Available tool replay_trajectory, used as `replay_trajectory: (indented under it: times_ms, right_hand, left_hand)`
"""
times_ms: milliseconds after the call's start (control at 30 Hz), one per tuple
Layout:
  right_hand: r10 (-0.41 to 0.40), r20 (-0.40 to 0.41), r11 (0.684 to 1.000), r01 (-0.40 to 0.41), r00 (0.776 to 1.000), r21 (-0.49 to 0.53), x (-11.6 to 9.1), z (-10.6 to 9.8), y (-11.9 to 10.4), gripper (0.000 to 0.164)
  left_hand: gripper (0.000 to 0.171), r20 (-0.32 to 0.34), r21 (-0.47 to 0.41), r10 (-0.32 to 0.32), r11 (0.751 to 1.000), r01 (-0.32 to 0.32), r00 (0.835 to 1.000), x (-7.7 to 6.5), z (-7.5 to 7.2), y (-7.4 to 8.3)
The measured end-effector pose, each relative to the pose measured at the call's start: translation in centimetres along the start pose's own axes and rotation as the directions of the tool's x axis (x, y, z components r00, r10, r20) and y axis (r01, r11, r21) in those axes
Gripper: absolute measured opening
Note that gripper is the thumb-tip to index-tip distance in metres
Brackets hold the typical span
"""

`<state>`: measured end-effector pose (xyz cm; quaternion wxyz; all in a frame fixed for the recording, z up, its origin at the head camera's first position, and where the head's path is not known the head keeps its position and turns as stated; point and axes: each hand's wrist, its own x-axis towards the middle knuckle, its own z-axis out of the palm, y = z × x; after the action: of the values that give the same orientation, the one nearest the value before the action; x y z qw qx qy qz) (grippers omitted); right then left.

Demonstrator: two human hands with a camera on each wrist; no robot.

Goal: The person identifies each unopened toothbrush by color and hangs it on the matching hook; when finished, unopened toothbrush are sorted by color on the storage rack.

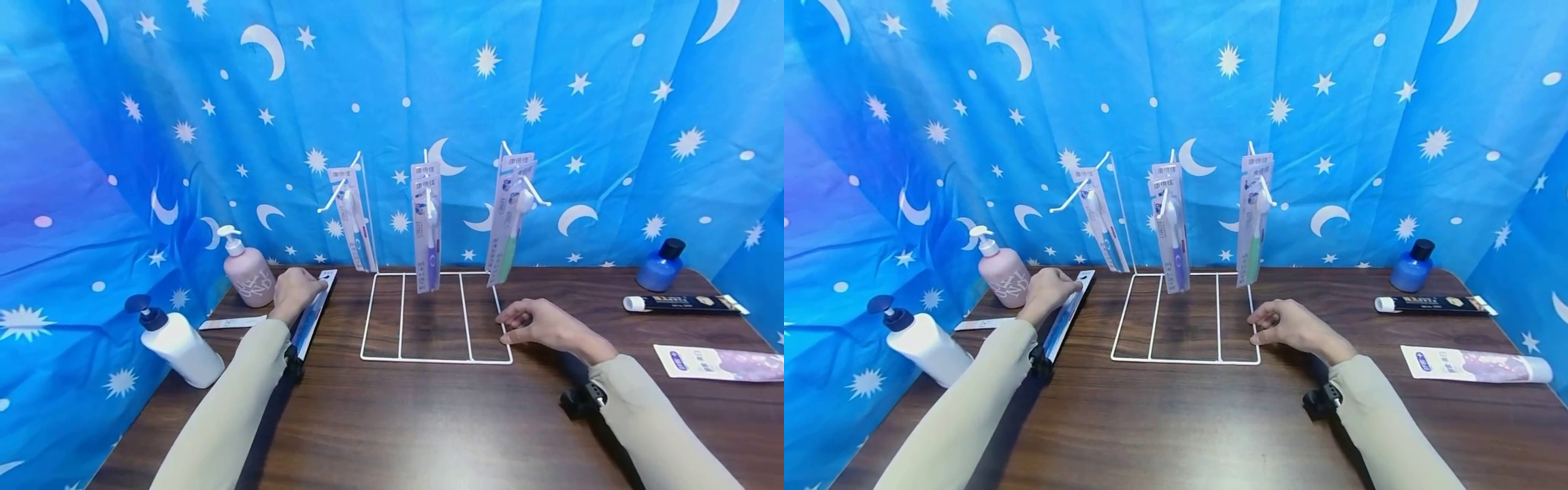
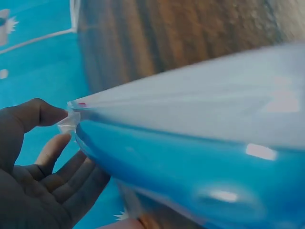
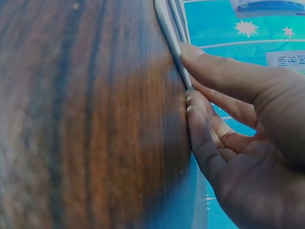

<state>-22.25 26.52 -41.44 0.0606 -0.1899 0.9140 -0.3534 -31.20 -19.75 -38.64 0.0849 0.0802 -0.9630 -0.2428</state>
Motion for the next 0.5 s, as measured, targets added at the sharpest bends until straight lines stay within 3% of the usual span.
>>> replay_trajectory:
  times_ms: [133, 233, 367, 500]
  right_hand:
    - [-0.003, 0.000, 1.000, 0.003, 1.000, -0.006, 0.1, -0.1, 0.0, 0.036]
    - [0.002, -0.006, 1.000, -0.002, 1.000, -0.004, 0.0, 0.0, 0.0, 0.036]
    - [0.018, -0.003, 1.000, -0.018, 1.000, 0.005, -0.1, 0.1, 0.0, 0.037]
    - [0.012, -0.010, 1.000, -0.012, 1.000, -0.004, 0.0, 0.1, 0.0, 0.036]
  left_hand:
    - [0.027, -0.035, -0.122, 0.012, 0.992, -0.016, 0.999, -0.8, -0.9, 0.4]
    - [0.025, -0.106, -0.168, 0.049, 0.983, -0.066, 0.993, -1.5, -1.7, 0.9]
    - [0.027, -0.228, -0.213, 0.113, 0.963, -0.163, 0.967, -3.0, -2.7, 1.7]
    - [0.035, -0.312, -0.294, 0.151, 0.924, -0.246, 0.938, -4.6, -4.2, 2.9]
